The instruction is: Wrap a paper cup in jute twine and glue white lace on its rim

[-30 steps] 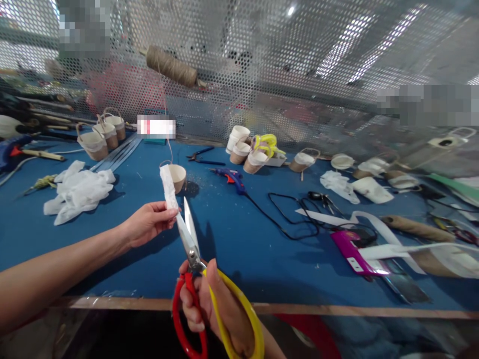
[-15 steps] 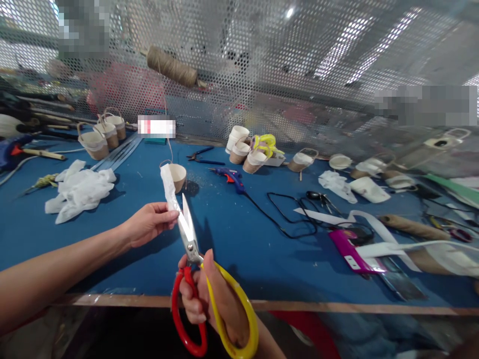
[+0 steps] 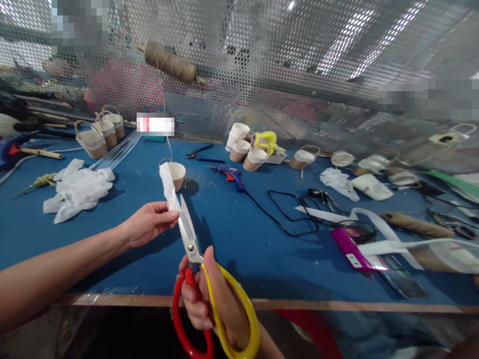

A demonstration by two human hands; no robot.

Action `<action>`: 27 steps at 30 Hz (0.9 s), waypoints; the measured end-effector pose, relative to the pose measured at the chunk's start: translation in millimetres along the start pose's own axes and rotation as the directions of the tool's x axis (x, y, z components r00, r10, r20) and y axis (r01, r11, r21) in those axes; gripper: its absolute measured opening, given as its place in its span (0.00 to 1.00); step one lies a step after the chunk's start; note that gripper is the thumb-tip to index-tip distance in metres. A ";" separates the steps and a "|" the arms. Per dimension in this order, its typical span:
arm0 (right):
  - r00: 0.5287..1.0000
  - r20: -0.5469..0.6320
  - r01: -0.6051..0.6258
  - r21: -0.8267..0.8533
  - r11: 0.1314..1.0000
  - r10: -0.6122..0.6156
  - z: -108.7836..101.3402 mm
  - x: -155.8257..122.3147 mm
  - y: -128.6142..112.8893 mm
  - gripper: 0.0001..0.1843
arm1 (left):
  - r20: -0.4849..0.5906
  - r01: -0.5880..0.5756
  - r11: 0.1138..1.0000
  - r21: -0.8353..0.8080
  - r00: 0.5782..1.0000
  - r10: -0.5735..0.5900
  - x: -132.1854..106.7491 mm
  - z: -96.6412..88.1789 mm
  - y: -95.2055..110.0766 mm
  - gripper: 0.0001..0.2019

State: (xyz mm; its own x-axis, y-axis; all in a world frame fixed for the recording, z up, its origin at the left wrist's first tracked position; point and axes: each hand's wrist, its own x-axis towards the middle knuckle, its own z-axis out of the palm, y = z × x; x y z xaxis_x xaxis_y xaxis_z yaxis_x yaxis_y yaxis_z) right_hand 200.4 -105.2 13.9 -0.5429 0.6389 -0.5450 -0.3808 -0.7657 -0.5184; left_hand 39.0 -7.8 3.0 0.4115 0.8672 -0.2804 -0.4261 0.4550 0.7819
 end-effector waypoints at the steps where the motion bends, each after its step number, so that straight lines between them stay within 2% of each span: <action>1: 1.000 -0.004 -0.003 0.000 1.000 0.003 -0.1 -0.3 -0.4 0.33 | 0.000 -0.002 1.000 -0.001 1.000 0.002 -0.1 0.1 -0.1 0.12; 6: 1.000 -0.020 0.010 -0.004 1.000 -0.010 -1.3 -1.9 0.1 0.32 | 0.007 -0.009 1.000 -0.001 1.000 0.009 -0.3 0.6 -0.7 0.12; 11: 0.996 0.030 0.080 -0.002 0.997 -0.080 -4.6 0.9 3.1 0.37 | 0.011 -0.003 1.000 0.010 1.000 0.003 -0.8 1.3 -0.8 0.12; 15: 0.995 0.080 0.060 0.012 0.998 -0.061 -5.4 3.8 1.0 0.38 | 0.021 0.002 1.000 0.027 1.000 -0.003 -1.2 1.8 -1.4 0.13; 27: 1.000 -0.004 0.000 -0.004 1.000 0.000 2.3 6.7 -8.6 0.34 | 0.032 0.015 0.998 0.055 0.999 -0.017 -2.3 1.4 -0.8 0.13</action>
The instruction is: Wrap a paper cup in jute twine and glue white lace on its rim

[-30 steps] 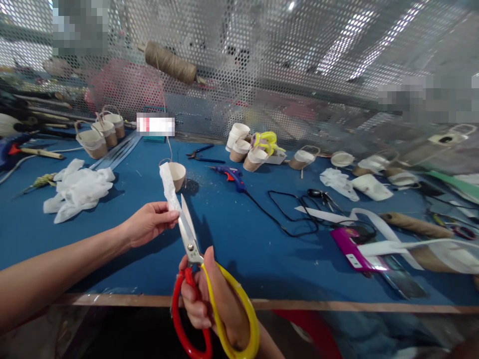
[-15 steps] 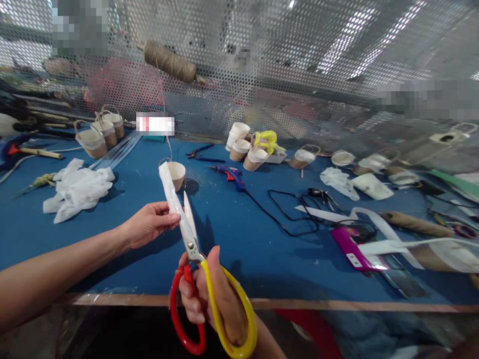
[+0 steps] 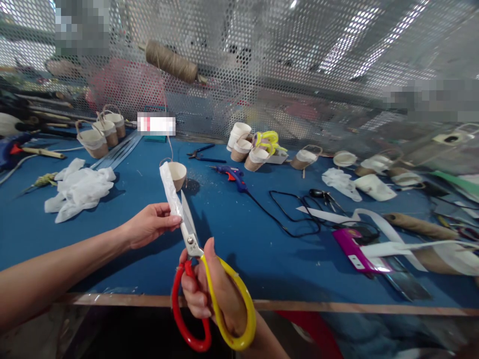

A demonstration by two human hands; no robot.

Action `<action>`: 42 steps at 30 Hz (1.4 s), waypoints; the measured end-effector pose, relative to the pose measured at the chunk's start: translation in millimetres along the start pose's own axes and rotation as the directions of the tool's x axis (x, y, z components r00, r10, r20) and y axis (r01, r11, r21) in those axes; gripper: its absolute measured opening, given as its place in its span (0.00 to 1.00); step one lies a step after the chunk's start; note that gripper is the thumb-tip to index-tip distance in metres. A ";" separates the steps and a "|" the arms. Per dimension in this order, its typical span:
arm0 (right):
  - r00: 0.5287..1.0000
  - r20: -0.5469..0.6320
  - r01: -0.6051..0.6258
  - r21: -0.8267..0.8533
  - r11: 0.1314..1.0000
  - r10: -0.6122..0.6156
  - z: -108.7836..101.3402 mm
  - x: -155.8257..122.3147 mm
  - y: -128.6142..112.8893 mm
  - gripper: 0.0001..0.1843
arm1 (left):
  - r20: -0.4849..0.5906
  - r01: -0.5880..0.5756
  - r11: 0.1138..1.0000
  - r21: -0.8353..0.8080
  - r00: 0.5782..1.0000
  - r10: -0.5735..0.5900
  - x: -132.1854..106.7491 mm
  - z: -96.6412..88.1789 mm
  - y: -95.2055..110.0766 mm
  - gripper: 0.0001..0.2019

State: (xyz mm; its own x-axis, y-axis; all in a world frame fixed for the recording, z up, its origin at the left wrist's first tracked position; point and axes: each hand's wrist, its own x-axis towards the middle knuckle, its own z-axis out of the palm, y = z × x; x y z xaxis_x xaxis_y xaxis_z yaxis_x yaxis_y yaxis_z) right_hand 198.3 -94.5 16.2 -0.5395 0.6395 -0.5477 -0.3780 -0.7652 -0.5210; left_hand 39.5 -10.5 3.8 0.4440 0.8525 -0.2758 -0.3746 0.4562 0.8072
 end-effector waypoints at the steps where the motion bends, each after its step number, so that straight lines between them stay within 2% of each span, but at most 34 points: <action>1: 1.000 -0.005 -0.005 0.000 1.000 0.005 -0.1 0.1 -0.2 0.34 | 0.001 0.002 1.000 0.001 1.000 -0.002 0.1 0.0 -0.3 0.13; 7: 0.999 -0.037 -0.002 0.015 1.000 0.002 -0.3 -0.2 0.0 0.32 | 0.020 0.001 1.000 0.004 1.000 -0.001 1.3 0.0 -1.6 0.13; 12: 0.999 -0.030 -0.020 0.043 0.999 0.022 -2.9 2.3 1.9 0.33 | 0.064 0.010 1.000 -0.002 0.998 -0.010 2.9 -3.2 0.5 0.18; 15: 0.999 -0.044 -0.021 0.061 0.998 0.024 -3.9 3.7 1.6 0.32 | 0.098 0.019 1.000 -0.021 0.995 -0.016 4.6 -6.5 1.2 0.23; 18: 0.999 -0.041 -0.022 0.074 0.997 0.025 -4.4 3.9 0.6 0.32 | 0.109 0.036 0.997 -0.074 0.994 -0.028 7.2 -8.4 0.9 0.22; 25: 1.000 -0.017 -0.019 0.068 0.998 0.020 -6.6 3.4 1.6 0.32 | 0.059 0.056 0.974 -0.218 0.997 -0.044 17.1 -8.1 2.8 0.16; 31: 0.999 -0.020 -0.028 0.048 0.998 0.029 -7.3 4.0 0.8 0.32 | -0.056 0.002 0.963 -0.268 0.998 -0.018 23.2 -10.9 4.5 0.03; 35: 0.998 -0.052 -0.021 0.009 1.000 0.021 -8.6 3.8 0.9 0.34 | -0.100 -0.006 0.964 -0.266 0.995 -0.021 22.3 -9.8 5.7 0.03; 42: 0.999 -0.020 0.035 -0.016 0.999 -0.035 -6.5 1.8 1.9 0.38 | -0.128 -0.044 0.967 -0.250 0.992 0.012 21.9 -9.3 6.5 0.05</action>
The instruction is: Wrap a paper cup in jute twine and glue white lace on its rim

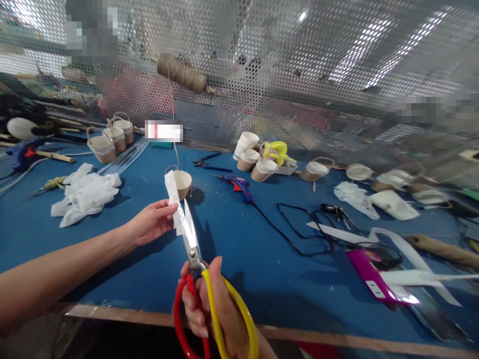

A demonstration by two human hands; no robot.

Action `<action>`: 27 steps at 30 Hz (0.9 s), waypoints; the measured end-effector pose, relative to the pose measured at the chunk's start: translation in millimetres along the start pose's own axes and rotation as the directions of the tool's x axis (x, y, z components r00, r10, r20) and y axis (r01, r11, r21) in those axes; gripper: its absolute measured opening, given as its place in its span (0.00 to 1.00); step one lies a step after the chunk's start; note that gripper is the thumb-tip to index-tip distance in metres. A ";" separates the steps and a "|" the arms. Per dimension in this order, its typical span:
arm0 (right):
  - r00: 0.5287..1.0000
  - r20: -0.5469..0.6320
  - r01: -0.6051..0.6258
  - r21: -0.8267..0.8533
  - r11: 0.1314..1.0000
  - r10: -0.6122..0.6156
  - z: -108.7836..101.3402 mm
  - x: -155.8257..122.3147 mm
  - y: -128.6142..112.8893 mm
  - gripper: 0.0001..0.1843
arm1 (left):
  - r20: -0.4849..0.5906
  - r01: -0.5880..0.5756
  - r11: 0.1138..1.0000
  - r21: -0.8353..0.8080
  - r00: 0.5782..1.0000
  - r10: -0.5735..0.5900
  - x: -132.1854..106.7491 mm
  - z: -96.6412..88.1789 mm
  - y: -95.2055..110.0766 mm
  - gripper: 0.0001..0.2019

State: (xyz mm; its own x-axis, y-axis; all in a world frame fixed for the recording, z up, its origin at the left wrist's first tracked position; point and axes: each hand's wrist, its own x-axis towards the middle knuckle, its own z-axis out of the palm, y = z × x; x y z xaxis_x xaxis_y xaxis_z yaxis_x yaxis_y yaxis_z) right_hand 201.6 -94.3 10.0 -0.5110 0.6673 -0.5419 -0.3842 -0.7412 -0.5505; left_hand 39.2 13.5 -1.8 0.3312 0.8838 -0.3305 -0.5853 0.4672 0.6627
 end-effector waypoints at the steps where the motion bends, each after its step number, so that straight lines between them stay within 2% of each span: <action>1: 1.000 0.005 -0.002 0.003 1.000 0.002 -0.1 -0.1 -0.2 0.38 | -0.002 -0.008 1.000 0.002 1.000 0.008 -0.2 -0.1 0.3 0.06; 9: 1.000 0.019 0.007 0.000 1.000 -0.007 -1.5 -0.2 -0.5 0.36 | -0.021 -0.039 0.999 0.039 0.999 0.039 -1.7 0.4 1.8 0.08; 19: 0.999 -0.043 -0.002 -0.029 1.000 0.001 2.8 -1.4 -4.8 0.37 | 0.005 -0.072 0.990 0.122 0.997 0.072 -0.5 -3.7 1.2 0.10; 27: 0.998 0.001 -0.061 -0.006 0.998 0.061 2.2 -3.1 -8.7 0.39 | 0.019 -0.088 0.988 0.125 0.996 0.086 0.8 -4.0 1.2 0.11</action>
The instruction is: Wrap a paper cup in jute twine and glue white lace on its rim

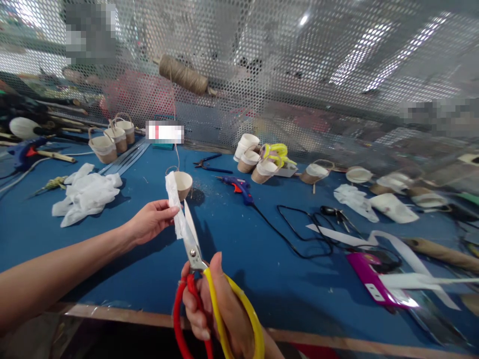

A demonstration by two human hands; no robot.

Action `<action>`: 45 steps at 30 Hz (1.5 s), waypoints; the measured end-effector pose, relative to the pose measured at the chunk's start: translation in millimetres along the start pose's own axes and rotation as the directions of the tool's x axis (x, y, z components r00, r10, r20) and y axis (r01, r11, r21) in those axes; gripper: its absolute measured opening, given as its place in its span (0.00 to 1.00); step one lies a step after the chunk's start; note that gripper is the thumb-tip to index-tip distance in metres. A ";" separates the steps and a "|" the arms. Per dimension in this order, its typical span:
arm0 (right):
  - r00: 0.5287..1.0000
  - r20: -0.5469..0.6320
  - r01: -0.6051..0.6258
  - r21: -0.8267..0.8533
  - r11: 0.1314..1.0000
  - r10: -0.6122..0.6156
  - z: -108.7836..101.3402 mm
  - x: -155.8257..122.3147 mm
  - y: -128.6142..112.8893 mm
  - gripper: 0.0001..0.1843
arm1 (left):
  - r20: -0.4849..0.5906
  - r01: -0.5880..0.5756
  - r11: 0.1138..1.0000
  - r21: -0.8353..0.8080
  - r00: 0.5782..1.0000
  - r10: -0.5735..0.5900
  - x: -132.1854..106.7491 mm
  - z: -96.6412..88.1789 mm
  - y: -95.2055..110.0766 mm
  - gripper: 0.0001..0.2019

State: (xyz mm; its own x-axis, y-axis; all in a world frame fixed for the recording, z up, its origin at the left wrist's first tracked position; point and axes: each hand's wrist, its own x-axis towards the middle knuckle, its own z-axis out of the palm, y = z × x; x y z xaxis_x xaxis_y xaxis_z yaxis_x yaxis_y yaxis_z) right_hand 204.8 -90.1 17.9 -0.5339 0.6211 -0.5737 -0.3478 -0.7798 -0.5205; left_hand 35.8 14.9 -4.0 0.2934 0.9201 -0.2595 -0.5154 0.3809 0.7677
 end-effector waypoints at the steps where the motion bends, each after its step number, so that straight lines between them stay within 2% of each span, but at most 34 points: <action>1: 1.000 0.005 -0.004 0.004 1.000 0.004 1.0 0.1 -0.9 0.39 | 0.002 0.001 1.000 -0.001 1.000 -0.001 -0.1 0.1 0.0 0.11; 8: 1.000 -0.011 0.011 -0.009 1.000 -0.011 6.0 0.9 -4.6 0.38 | 0.017 0.002 1.000 -0.018 1.000 -0.002 -0.3 -0.5 -0.6 0.12; 15: 0.998 -0.052 0.017 -0.056 0.998 -0.019 3.6 1.1 -2.3 0.37 | 0.035 0.050 0.998 -0.030 0.998 -0.049 -1.5 -0.9 1.5 0.11; 25: 0.984 -0.163 0.048 -0.148 0.988 -0.072 2.6 6.3 3.6 0.36 | 0.017 0.036 0.999 -0.028 0.999 -0.035 -4.7 3.0 3.5 0.12; 39: 0.992 -0.061 0.096 -0.201 0.975 -0.111 2.1 -2.3 -5.5 0.35 | 0.068 0.000 0.999 0.040 0.998 -0.003 -0.1 -5.4 5.8 0.10; 45: 0.996 -0.065 0.052 -0.193 0.980 -0.066 -0.4 -1.6 -7.8 0.35 | 0.075 0.002 0.998 0.062 0.997 -0.007 -2.3 -3.5 6.5 0.11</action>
State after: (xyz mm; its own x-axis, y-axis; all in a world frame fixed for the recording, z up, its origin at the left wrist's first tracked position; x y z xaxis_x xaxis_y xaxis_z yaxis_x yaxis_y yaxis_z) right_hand 208.7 -85.0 22.6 -0.4590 0.6750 -0.5777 -0.2198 -0.7163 -0.6622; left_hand 29.0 15.6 -0.5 0.3567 0.9080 -0.2199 -0.4641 0.3765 0.8018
